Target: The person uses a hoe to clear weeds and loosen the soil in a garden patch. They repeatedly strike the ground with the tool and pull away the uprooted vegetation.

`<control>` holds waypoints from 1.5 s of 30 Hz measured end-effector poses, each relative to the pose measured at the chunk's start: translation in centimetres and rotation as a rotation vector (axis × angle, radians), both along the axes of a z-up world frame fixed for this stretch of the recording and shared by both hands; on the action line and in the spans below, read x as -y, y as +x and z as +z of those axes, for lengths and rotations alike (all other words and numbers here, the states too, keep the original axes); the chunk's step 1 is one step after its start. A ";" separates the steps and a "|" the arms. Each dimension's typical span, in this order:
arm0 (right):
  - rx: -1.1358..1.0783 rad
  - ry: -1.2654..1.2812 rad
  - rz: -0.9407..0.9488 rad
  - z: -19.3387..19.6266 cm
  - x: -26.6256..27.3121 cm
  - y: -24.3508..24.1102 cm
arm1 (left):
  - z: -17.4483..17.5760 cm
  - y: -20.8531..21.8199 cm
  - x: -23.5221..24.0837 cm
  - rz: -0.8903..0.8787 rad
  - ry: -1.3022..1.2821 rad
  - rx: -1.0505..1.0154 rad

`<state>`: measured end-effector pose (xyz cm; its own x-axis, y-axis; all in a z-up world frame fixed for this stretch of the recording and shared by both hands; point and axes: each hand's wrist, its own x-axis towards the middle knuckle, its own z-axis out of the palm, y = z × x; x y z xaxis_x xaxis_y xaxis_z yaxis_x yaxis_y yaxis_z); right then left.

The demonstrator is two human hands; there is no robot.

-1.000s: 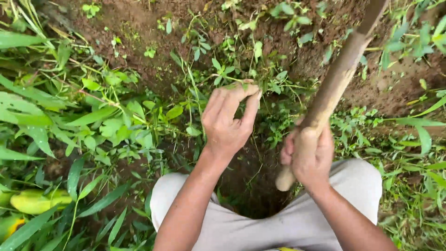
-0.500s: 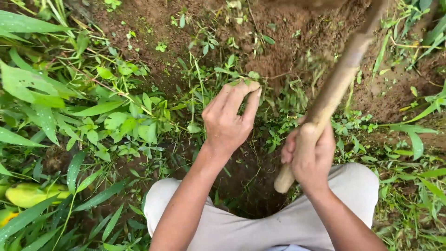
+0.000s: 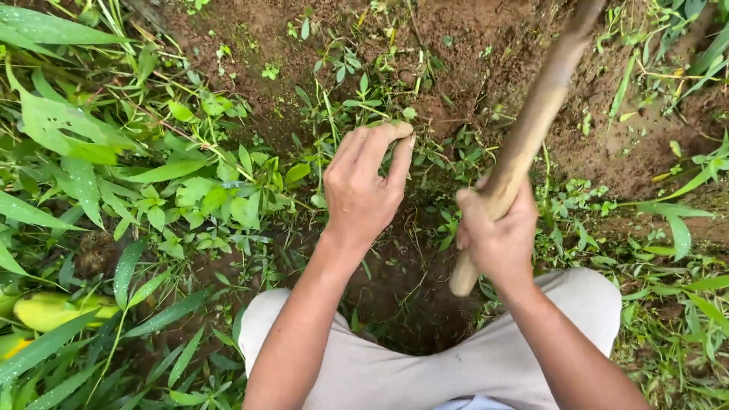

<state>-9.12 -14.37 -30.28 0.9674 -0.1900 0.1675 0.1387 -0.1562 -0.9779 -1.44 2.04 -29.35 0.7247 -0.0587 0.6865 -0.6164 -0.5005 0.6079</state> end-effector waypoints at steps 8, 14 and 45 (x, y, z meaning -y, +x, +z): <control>0.087 -0.031 -0.029 0.6 -0.8 0.9 | -0.6 -0.5 -1.0 0.011 -0.015 -0.053; 0.054 -0.050 0.018 -0.1 -1.1 1.1 | -0.8 -0.4 -1.5 0.005 -0.040 -0.076; -0.030 -0.179 -0.026 -5.5 -4.0 -1.0 | -2.0 -0.6 -3.1 -0.034 -0.079 -0.177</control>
<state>-10.07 -10.39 -35.76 0.9676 -0.1847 0.1719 0.1035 -0.3308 -0.9380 -2.05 5.13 -31.31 0.8333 -0.0365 0.5516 -0.5119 -0.4276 0.7451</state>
